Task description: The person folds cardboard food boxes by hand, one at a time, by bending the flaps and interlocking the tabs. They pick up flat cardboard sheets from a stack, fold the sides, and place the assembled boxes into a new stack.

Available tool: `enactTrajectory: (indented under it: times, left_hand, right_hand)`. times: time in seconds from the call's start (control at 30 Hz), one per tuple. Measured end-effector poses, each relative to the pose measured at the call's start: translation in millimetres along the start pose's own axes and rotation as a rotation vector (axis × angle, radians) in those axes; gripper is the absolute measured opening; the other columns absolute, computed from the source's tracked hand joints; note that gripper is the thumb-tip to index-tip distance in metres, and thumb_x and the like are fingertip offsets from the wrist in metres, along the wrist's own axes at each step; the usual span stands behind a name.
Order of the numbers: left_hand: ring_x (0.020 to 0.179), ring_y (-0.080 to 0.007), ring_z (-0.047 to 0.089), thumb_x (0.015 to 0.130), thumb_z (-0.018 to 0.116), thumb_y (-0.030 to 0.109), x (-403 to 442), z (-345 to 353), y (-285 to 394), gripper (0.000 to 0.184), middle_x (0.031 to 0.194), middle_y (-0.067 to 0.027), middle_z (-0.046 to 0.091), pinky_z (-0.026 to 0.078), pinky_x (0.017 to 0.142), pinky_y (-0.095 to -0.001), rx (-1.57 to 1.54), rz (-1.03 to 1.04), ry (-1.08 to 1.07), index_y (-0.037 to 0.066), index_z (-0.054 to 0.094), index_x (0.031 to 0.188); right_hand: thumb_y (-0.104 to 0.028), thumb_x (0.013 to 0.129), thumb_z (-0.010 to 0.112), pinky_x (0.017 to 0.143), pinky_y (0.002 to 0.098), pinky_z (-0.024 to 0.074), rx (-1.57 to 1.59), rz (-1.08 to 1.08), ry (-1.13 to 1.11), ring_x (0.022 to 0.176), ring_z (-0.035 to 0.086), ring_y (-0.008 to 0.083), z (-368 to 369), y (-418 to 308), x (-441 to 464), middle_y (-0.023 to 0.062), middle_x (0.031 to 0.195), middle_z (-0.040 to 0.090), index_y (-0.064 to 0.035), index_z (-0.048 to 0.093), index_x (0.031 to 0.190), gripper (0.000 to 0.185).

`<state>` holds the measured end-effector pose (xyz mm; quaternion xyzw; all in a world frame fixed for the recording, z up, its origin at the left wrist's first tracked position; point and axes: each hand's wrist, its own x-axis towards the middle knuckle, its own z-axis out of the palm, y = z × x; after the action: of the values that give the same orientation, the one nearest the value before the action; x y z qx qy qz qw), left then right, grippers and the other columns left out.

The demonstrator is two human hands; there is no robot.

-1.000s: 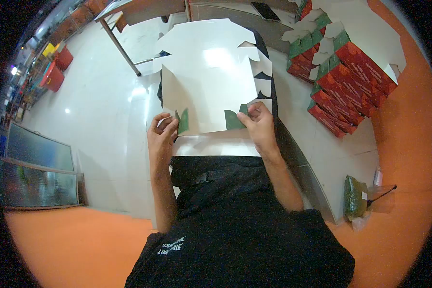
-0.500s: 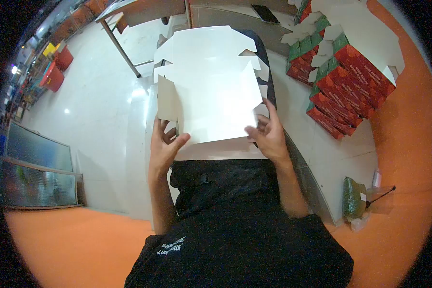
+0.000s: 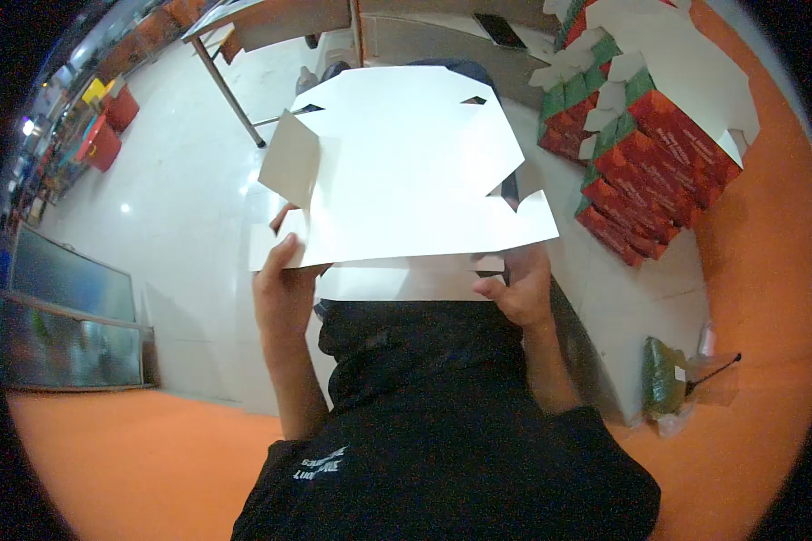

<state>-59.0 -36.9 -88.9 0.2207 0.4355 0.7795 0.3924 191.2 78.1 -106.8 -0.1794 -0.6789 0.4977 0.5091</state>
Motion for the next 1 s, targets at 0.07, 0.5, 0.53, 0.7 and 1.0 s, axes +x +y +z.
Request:
enactTrajectory:
  times: [0.07,0.5,0.53,0.7,1.0]
  left_hand:
    - [0.091,-0.0187,0.058,0.087,0.048,0.025,-2,1,12,0.049,0.112,-0.0130,0.053,0.051,0.065,-0.0279,-0.056,-0.009,-0.156,-0.004,0.038,0.126]
    - [0.054,-0.0145,0.056,0.093,0.042,0.040,-13,-14,31,0.046,0.096,-0.0121,0.058,0.040,0.032,-0.0189,-0.513,-0.182,-0.189,-0.002,0.048,0.112]
    - [0.059,-0.0154,0.057,0.093,0.043,0.041,-15,-12,32,0.047,0.098,-0.0124,0.057,0.043,0.036,-0.0204,-0.554,-0.164,-0.142,-0.002,0.049,0.111]
    - [0.092,-0.0215,0.058,0.092,0.043,0.046,-26,7,32,0.052,0.108,-0.0131,0.055,0.052,0.069,-0.0331,-0.498,-0.122,0.127,-0.002,0.049,0.113]
    - [0.085,-0.0211,0.058,0.086,0.054,0.030,-25,-10,27,0.035,0.092,-0.0106,0.058,0.047,0.072,-0.0311,0.117,-0.139,0.311,-0.001,0.054,0.102]
  right_hand:
    - [-0.021,0.056,0.088,0.100,0.0432,0.0358,-0.382,-0.120,0.036,0.122,0.042,0.0289,-20,-15,10,0.0190,0.136,0.035,-0.0013,0.024,0.137,0.106]
    - [-0.007,0.060,0.078,0.103,0.0493,0.0322,-0.873,-0.184,-0.458,0.109,0.054,0.0304,-38,0,98,0.0081,0.114,0.059,-0.0083,0.060,0.099,0.043]
    - [-0.008,0.059,0.079,0.101,0.0498,0.0331,-0.641,-0.069,-0.315,0.102,0.059,0.0268,-27,-6,95,0.0072,0.107,0.062,-0.0095,0.061,0.099,0.045]
    - [-0.007,0.062,0.077,0.097,0.0429,0.0390,-0.515,-0.329,-0.556,0.102,0.060,0.0255,-20,1,101,0.0076,0.106,0.063,-0.0105,0.061,0.094,0.035]
    - [-0.025,0.073,0.072,0.092,0.0385,0.0423,-0.377,-0.100,-0.932,0.105,0.056,0.0303,29,-4,76,0.0150,0.110,0.061,-0.0054,0.062,0.094,0.031]
